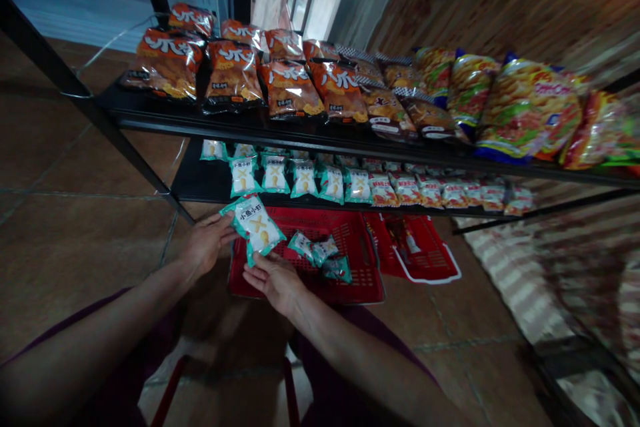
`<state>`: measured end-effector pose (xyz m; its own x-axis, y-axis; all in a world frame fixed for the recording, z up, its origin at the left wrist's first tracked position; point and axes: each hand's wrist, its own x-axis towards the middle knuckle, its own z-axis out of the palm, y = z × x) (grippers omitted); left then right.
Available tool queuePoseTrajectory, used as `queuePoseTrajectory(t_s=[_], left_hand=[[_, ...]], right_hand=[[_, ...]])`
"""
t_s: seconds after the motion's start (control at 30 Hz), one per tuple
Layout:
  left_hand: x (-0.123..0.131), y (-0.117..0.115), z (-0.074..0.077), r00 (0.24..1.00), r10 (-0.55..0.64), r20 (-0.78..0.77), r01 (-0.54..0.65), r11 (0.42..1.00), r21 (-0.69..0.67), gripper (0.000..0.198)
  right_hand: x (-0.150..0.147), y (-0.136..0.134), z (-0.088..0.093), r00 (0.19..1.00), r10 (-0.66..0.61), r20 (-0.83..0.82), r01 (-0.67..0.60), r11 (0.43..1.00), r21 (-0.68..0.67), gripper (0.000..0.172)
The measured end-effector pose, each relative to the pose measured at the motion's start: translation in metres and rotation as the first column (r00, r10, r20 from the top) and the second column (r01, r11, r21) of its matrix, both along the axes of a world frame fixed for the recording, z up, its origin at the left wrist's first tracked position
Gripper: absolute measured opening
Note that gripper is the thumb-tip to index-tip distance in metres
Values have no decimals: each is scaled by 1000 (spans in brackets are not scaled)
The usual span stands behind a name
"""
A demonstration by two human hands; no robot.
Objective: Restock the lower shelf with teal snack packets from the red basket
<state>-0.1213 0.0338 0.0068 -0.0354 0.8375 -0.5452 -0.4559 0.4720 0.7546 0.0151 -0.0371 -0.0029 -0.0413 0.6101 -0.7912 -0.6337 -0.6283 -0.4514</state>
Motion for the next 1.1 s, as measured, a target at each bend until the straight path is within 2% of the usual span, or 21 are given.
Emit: queuePoseTrajectory(t_s=[0.1,0.33,0.6,0.7,0.8,0.9,0.97,1.03,1.1], left_hand=[[-4,3,2,999,34,-21,-34,999,-5,25],[-11,12,3,998,-17,-60,18,1000,11,19],[-9,8,7,997,-20,75,23,999,-48,18],[-4,2,7,985,-76,153,86,994,-60,24],[6,-10,6,944,-197,266,220,974,-57,33],[13,-20,4,919,-261,295,280,960,-24,38],[13,-22,3,932,-249,263,259,966,-3,41],[9,-20,4,943,-237,232,238,971,24,43],[2,-16,5,940,-267,215,259,964,63,46]], right_hand=[[2,1,3,1000,14,12,-14,1000,17,45],[1,0,11,997,63,55,-66,996,53,43],[-11,-12,2,994,76,76,-82,993,81,44],[-12,-11,-1,997,39,70,-46,995,93,45],[-14,-8,-2,997,14,82,-26,990,140,43],[-17,-5,1,992,0,123,-23,983,183,42],[-17,-4,3,986,51,156,-77,983,169,40],[-13,-2,3,966,153,207,-187,969,161,34],[-4,2,2,946,179,271,-231,958,173,25]])
